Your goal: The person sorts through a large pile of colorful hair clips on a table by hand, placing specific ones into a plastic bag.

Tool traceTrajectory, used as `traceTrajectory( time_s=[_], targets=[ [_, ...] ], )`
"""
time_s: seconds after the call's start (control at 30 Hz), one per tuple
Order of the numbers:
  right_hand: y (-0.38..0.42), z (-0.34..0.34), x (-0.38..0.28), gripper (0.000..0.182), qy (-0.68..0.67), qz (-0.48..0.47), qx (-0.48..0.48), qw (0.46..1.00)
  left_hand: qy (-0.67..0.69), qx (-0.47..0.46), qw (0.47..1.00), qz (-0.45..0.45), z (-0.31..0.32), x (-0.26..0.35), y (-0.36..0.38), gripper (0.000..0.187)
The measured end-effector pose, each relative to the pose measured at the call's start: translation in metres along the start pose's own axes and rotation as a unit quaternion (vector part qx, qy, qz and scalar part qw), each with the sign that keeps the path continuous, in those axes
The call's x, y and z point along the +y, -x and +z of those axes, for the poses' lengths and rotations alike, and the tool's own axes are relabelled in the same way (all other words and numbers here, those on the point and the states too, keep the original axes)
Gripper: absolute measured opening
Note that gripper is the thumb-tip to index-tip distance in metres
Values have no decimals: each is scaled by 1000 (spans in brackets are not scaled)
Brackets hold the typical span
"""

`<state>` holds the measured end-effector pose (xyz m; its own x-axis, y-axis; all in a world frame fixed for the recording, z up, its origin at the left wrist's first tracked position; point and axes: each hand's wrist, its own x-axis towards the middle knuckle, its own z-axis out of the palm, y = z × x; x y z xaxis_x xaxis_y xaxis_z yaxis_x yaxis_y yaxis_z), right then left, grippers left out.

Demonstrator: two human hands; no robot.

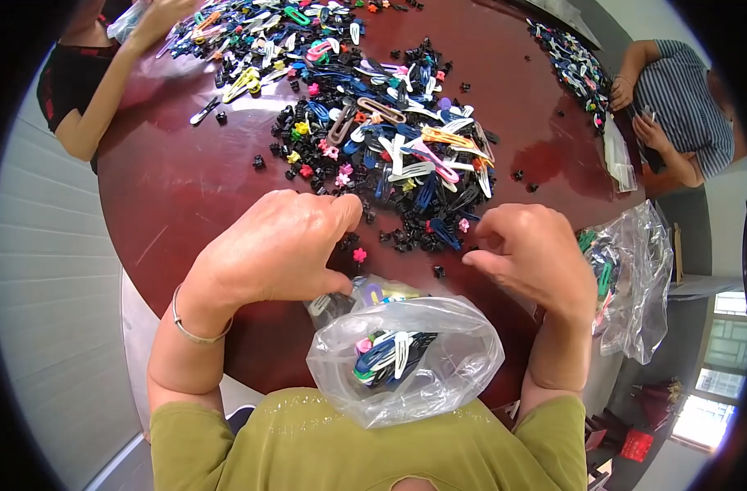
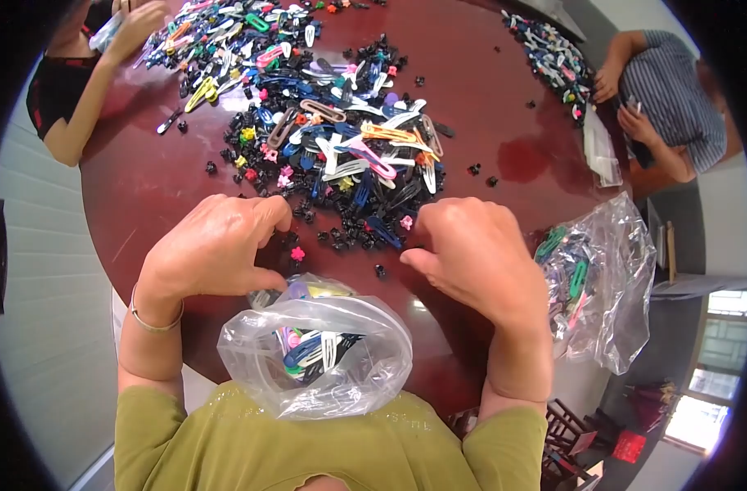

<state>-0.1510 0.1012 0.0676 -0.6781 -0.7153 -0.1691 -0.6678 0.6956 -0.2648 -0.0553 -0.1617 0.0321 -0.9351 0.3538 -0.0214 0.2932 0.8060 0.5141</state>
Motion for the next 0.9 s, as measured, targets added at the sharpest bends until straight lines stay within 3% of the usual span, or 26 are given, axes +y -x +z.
traceTrajectory(
  time_s=[0.1, 0.33, 0.47, 0.57, 0.9],
  targets=[
    [-9, 14, -2, 24, 27, -7, -37, 999, -11, 0, 1000, -9, 2, 3, 1, 44],
    [-21, 29, -4, 22, -3, -18, 21, 1000, -36, 35, 999, -7, 12, 2, -4, 31],
    [-24, 32, -9, 21, -71, -31, 105, 991, -70, 68, 995, -13, 18, 5, -9, 28],
    [-27, 42, -11, 19, -98, -54, 163, 980, -106, 146, 983, -26, 33, 1, -16, 26],
    [-34, 53, -3, 16, -100, -121, 268, 951, -33, 247, 968, 14, 36, -12, -22, 18]
  ],
)
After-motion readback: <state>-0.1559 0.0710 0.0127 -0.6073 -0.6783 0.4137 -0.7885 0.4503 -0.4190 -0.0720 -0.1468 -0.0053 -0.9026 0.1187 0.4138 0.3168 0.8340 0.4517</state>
